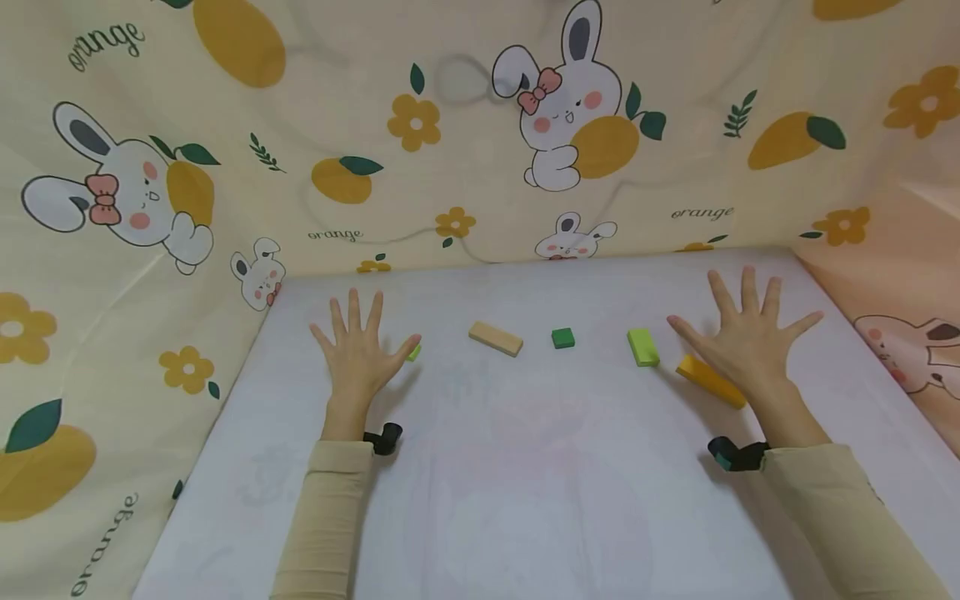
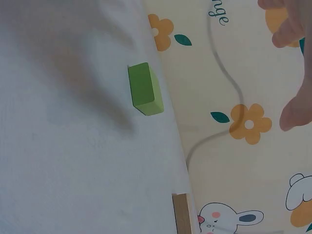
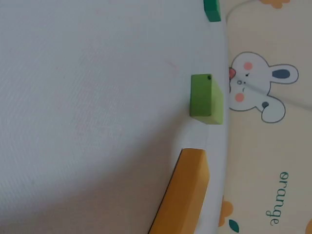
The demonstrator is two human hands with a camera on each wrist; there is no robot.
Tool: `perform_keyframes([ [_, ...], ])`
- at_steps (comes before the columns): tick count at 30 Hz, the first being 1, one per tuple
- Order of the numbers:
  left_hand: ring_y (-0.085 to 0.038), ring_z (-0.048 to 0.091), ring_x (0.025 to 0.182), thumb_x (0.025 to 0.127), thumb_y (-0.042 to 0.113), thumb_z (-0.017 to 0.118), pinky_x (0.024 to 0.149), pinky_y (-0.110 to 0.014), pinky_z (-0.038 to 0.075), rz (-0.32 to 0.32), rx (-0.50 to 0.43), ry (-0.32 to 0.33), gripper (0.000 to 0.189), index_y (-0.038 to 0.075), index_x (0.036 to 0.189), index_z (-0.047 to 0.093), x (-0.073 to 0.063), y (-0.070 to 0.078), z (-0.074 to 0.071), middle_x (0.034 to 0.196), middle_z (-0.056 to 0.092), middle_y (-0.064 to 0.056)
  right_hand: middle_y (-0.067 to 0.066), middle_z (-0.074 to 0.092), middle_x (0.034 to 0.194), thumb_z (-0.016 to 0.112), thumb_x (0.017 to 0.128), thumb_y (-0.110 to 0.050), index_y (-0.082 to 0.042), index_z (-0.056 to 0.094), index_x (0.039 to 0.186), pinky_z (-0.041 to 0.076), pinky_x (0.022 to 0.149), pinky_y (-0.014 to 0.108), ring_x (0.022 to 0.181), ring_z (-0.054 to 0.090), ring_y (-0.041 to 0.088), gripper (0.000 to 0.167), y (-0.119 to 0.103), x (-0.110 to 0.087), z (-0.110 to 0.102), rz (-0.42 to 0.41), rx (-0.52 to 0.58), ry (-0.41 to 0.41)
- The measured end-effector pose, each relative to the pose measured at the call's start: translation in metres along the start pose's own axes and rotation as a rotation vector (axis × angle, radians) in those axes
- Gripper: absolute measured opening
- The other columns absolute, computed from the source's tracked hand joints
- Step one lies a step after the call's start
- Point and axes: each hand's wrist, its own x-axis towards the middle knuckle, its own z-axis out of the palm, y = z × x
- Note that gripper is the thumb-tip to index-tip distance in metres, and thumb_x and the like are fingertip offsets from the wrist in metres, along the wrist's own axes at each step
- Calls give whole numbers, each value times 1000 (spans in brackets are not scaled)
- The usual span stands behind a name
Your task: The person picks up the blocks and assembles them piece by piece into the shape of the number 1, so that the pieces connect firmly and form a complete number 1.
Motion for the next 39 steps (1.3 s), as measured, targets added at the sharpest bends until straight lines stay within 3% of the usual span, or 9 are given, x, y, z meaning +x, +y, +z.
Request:
perform_keyframes([
  [7,-45,2,150,83,74,48,110,-76,3,1,-11,-13,92,25,155,18,1,3,-3,164,7,-17,19,-15,161,30,85,-80,-25,0,156,-15,95,84,147,-18,46,95,0,-2,-4,-21,57,16],
  [13,-41,5,151,88,67,46,111,-75,3,19,-58,-34,84,23,155,19,-1,6,-4,164,9,-12,24,4,161,42,89,-69,-19,14,156,-5,104,80,147,4,50,87,0,-6,-5,-78,196,63],
  [18,-38,20,149,93,56,50,112,-73,14,65,-158,3,73,20,152,27,-3,10,-3,161,24,-11,30,24,155,56,93,-49,-10,23,153,16,107,75,138,23,55,78,0,-6,-3,-155,379,21],
  [22,-37,36,141,92,43,60,110,-67,28,151,-290,69,64,13,145,41,-4,14,1,152,41,-14,31,39,146,60,93,-41,-6,31,149,33,101,68,128,37,50,72,0,-3,-2,-200,463,-61],
  [25,-36,44,135,90,36,65,107,-61,37,197,-392,73,59,9,139,50,-2,19,6,144,49,-15,26,51,137,62,93,-38,-6,43,143,50,94,40,114,52,33,62,2,0,1,-237,496,-107],
  [28,-34,47,132,89,32,68,107,-55,40,205,-532,15,56,7,137,52,0,26,12,140,52,-14,22,60,127,63,92,-32,-6,51,136,46,79,13,98,56,4,52,6,5,5,-286,522,-158],
  [31,-33,52,125,88,25,70,104,-53,44,227,-675,-50,55,4,135,53,5,33,20,135,55,-17,18,65,116,66,91,-28,-6,55,133,42,75,9,87,49,-11,48,9,12,10,-321,539,-218],
  [34,-34,55,117,86,19,72,97,-53,47,238,-785,-115,54,2,134,53,12,39,28,130,57,-21,10,64,104,68,89,-26,-6,56,132,45,73,13,84,50,-7,48,12,21,16,-324,563,-285],
  [39,-33,58,113,85,19,73,94,-50,49,226,-846,-251,55,4,135,53,24,48,42,125,59,-22,-1,56,91,72,86,-28,-7,54,133,43,67,18,79,49,7,54,16,34,26,-284,588,-399],
])
